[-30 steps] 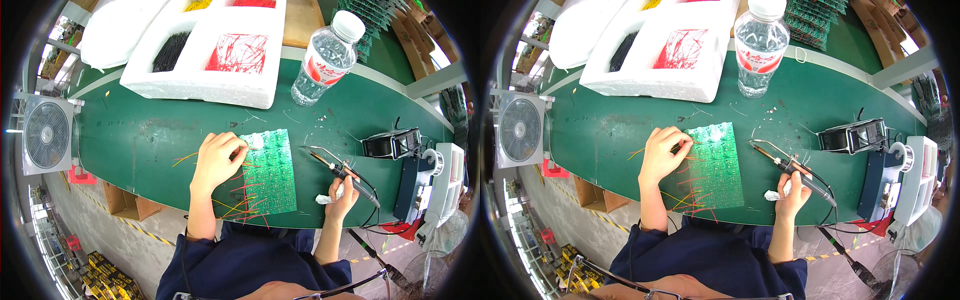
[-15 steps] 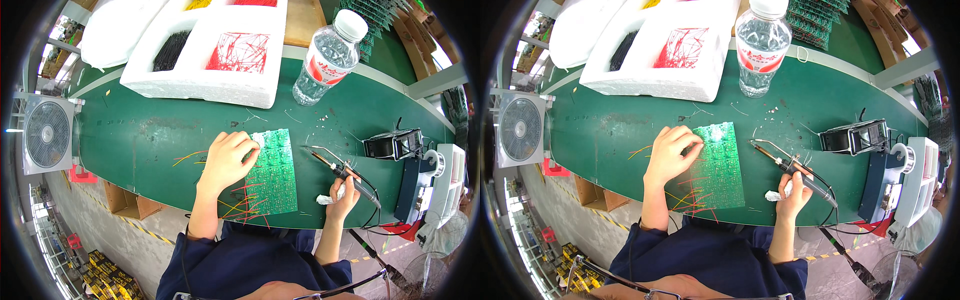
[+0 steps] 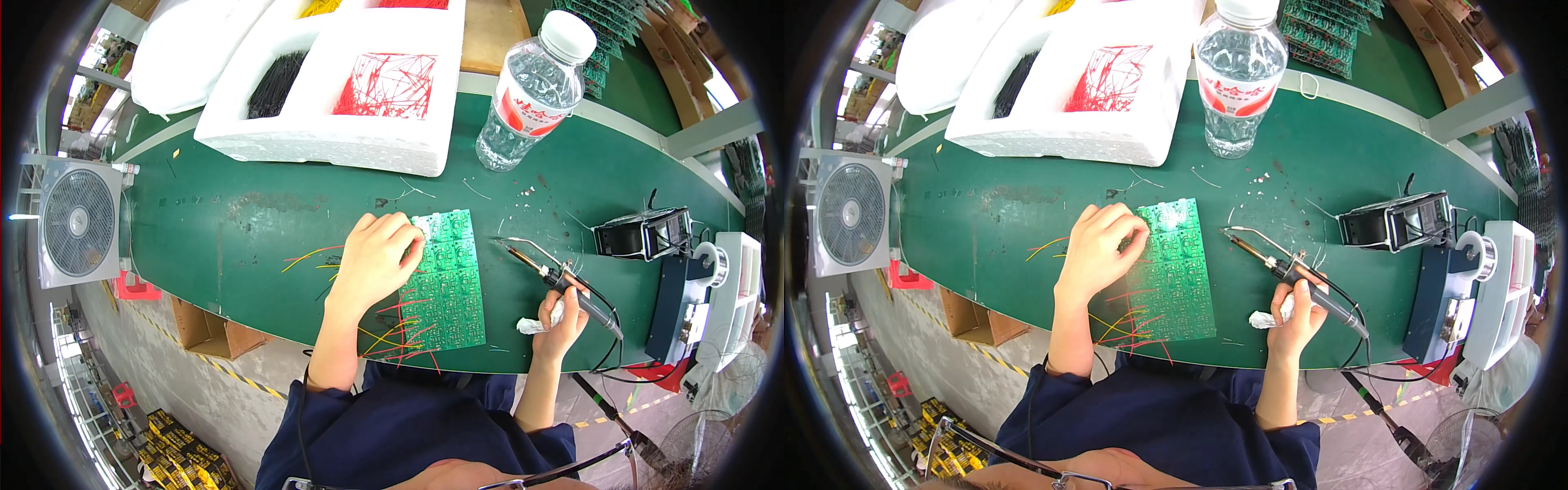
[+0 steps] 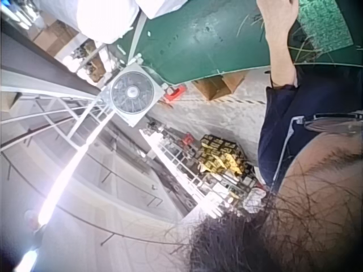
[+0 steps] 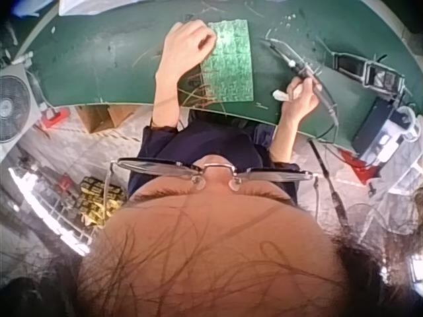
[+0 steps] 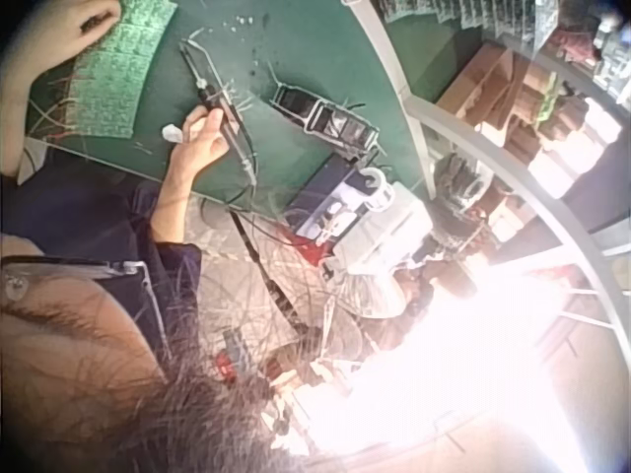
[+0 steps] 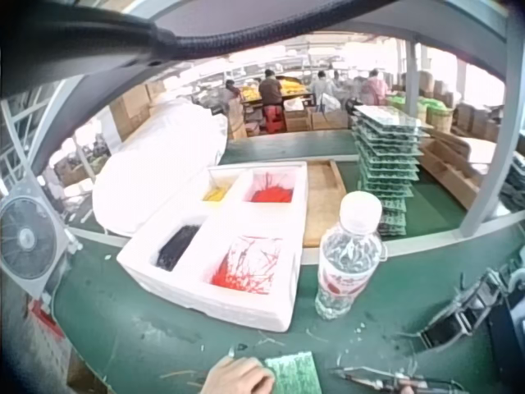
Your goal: The person picks up wires from a foam tray, aligns them on a circuit board, and solders them to the board using a soldering iron.
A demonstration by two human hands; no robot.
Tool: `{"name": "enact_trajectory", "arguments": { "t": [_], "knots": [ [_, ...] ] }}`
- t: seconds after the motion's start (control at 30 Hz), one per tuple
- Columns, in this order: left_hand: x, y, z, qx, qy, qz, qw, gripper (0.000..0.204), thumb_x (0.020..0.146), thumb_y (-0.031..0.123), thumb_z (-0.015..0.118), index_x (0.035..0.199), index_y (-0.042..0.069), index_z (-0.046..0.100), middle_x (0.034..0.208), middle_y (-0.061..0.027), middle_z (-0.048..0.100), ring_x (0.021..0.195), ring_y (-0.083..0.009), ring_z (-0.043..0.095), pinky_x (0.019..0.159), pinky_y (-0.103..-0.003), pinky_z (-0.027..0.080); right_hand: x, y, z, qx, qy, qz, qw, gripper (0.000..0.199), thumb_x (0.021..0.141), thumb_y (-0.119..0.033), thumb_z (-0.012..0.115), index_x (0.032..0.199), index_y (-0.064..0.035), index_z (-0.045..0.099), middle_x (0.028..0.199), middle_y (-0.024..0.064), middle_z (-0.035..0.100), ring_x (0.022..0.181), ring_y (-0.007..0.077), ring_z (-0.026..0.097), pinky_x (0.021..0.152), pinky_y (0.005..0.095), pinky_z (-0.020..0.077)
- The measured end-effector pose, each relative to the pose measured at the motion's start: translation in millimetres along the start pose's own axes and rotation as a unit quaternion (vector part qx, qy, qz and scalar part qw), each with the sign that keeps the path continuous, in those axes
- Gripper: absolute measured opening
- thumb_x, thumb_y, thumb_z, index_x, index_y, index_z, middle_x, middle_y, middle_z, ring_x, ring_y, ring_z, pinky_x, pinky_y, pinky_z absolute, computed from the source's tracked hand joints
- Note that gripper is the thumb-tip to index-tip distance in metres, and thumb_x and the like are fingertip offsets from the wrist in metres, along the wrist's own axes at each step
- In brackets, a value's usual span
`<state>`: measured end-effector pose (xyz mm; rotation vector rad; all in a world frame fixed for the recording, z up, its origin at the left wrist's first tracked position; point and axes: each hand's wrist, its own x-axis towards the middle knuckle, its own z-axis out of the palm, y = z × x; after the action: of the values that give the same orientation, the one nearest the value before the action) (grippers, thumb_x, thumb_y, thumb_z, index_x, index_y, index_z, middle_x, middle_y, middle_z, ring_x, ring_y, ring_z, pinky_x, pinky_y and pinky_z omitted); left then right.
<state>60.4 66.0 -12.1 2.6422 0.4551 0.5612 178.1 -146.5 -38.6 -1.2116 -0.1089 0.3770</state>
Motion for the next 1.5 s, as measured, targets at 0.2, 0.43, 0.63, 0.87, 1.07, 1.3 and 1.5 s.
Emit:
{"name": "enact_trajectory", "arguments": {
  "t": [0.2, 0.43, 0.63, 0.87, 1.07, 1.3, 1.5],
  "knots": [
    [-1.6, -2.3, -0.4, 0.003, -0.012, -0.020, 1.000, 0.012, 0.062, 0.004, 0.058, 0.064, 0.009, 0.048, 0.060, 0.0007, 0.046, 0.052, -0.0147, 0.043, 0.054, -0.026, 0.031, -0.3, 0.6, 0.6, 0.001, 0.011, 0.003, 1.000, 0.021, 0.082, -0.017, 0.041, 0.094, -0.0014, 0.047, 0.050, 0.0045, 0.040, 0.033, 0.0043, 0.023, 0.030, 0.0161, 0.0152],
    [-1.9, -2.2, -1.2, -0.015, -0.005, -0.022, 1.000, 0.011, 0.062, 0.004, 0.058, 0.065, 0.009, 0.049, 0.060, 0.0007, 0.046, 0.052, -0.0141, 0.044, 0.054, -0.025, 0.031, 0.0, -0.4, -0.1, 0.039, 0.013, 0.012, 0.999, 0.019, 0.078, -0.013, 0.046, 0.090, 0.0014, 0.045, 0.058, 0.0048, 0.043, 0.040, 0.0062, 0.035, 0.028, 0.0154, 0.0188],
    [-1.7, -3.3, 1.3, -0.016, -0.016, -0.013, 1.000, 0.011, 0.061, 0.003, 0.058, 0.064, 0.009, 0.049, 0.059, 0.0007, 0.046, 0.052, -0.0141, 0.044, 0.054, -0.026, 0.031, -0.4, -0.8, 2.2, 0.037, 0.016, 0.017, 0.999, 0.019, 0.078, -0.013, 0.046, 0.090, 0.0016, 0.045, 0.055, 0.0051, 0.042, 0.037, 0.0060, 0.032, 0.028, 0.0157, 0.0178],
    [-1.8, -5.0, 2.5, -0.004, -0.028, -0.013, 1.000, 0.012, 0.062, 0.003, 0.057, 0.064, 0.009, 0.047, 0.059, -0.0004, 0.045, 0.053, -0.0151, 0.044, 0.055, -0.026, 0.031, -0.2, -0.5, 2.5, 0.034, 0.013, 0.011, 0.999, 0.019, 0.079, -0.013, 0.045, 0.090, 0.0012, 0.046, 0.053, 0.0062, 0.042, 0.036, 0.0057, 0.030, 0.029, 0.0160, 0.0169],
    [-2.2, -4.3, 1.2, -0.012, -0.039, -0.018, 0.999, 0.011, 0.064, 0.003, 0.055, 0.067, 0.009, 0.045, 0.061, -0.0015, 0.044, 0.054, -0.0161, 0.043, 0.056, -0.027, 0.031, -1.0, -1.0, 3.4, 0.016, -0.004, 0.004, 1.000, 0.020, 0.082, -0.016, 0.040, 0.095, -0.0018, 0.046, 0.052, 0.0049, 0.041, 0.034, 0.0039, 0.024, 0.029, 0.0156, 0.0161],
    [-2.4, -5.8, 0.0, -0.023, -0.046, -0.023, 0.998, 0.010, 0.066, 0.004, 0.054, 0.068, 0.008, 0.045, 0.062, -0.0019, 0.043, 0.055, -0.0161, 0.043, 0.057, -0.027, 0.030, -0.6, -1.1, 5.9, 0.029, 0.010, 0.012, 0.999, 0.018, 0.079, -0.013, 0.044, 0.091, -0.0007, 0.047, 0.052, 0.0083, 0.044, 0.034, 0.0052, 0.027, 0.030, 0.0158, 0.0176],
    [-0.4, -3.1, -1.7, -0.037, -0.045, -0.029, 0.998, 0.010, 0.066, 0.003, 0.054, 0.068, 0.008, 0.045, 0.062, -0.0020, 0.043, 0.054, -0.0159, 0.042, 0.057, -0.026, 0.030, -0.4, -1.0, 4.4, 0.028, 0.005, 0.011, 1.000, 0.018, 0.079, -0.013, 0.044, 0.091, -0.0007, 0.048, 0.052, 0.0083, 0.043, 0.034, 0.0052, 0.027, 0.030, 0.0157, 0.0178]
  ]
}}
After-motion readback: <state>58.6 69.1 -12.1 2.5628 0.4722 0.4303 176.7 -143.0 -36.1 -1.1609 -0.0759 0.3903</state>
